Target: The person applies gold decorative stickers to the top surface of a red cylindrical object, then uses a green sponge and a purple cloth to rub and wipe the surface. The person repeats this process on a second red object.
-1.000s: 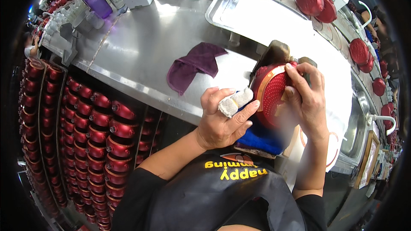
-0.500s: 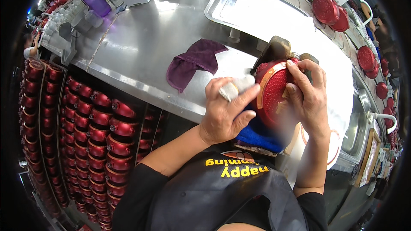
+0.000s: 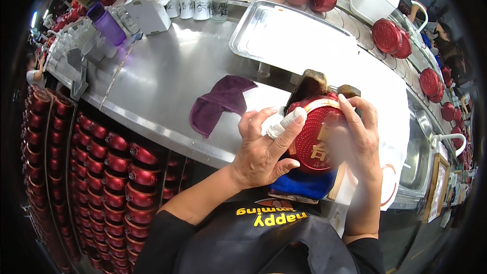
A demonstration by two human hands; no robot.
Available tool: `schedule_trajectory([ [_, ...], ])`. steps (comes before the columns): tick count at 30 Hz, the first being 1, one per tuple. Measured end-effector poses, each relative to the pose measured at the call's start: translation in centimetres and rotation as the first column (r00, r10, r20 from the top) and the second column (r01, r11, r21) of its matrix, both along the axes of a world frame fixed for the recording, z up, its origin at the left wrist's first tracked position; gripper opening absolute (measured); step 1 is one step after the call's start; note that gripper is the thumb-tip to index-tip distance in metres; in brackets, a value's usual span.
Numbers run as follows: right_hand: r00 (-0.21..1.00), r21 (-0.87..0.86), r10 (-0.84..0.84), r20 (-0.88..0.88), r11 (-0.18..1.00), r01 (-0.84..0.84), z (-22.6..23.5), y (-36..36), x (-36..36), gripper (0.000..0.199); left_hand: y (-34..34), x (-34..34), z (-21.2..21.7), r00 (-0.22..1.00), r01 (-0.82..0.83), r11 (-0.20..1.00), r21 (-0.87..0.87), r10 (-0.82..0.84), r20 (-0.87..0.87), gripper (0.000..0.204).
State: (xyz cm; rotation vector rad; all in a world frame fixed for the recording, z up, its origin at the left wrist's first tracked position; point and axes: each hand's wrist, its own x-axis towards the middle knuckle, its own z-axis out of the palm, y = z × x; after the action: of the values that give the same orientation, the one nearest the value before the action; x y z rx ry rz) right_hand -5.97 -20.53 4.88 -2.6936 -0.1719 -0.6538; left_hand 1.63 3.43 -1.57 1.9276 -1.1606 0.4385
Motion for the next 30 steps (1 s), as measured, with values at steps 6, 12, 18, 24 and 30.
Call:
schedule_trajectory([
  [6, 0.993, 0.182, -0.071, -0.092, 0.979, 0.087, -1.6, -2.0, -2.0, 0.047, -1.6, 3.5, 3.1, 0.985, 0.049, 0.971, 0.233, -0.086, 0.151, 0.076],
  [12, 0.983, 0.560, -0.064, -0.174, 0.814, 0.152, -3.8, -3.1, -3.3, 0.042, -4.3, 6.2, 5.3, 0.964, 0.179, 0.942, 0.283, -0.226, 0.143, 0.064],
  [18, 0.993, 0.682, -0.085, -0.086, 0.721, 0.121, -4.3, -3.6, -3.8, 0.024, -5.8, 6.5, 5.8, 0.938, 0.263, 0.924, 0.276, -0.312, 0.151, 0.061],
  [24, 0.986, 0.773, -0.020, -0.164, 0.618, 0.141, -2.8, -3.7, -5.0, 0.015, -6.6, 6.6, 6.2, 0.932, 0.306, 0.907, 0.290, -0.348, 0.105, 0.061],
  [30, 0.988, 0.670, -0.009, -0.151, 0.734, 0.109, -3.0, -3.8, -4.8, 0.014, -6.4, 6.7, 6.8, 0.936, 0.321, 0.883, 0.343, -0.351, 0.028, 0.062],
])
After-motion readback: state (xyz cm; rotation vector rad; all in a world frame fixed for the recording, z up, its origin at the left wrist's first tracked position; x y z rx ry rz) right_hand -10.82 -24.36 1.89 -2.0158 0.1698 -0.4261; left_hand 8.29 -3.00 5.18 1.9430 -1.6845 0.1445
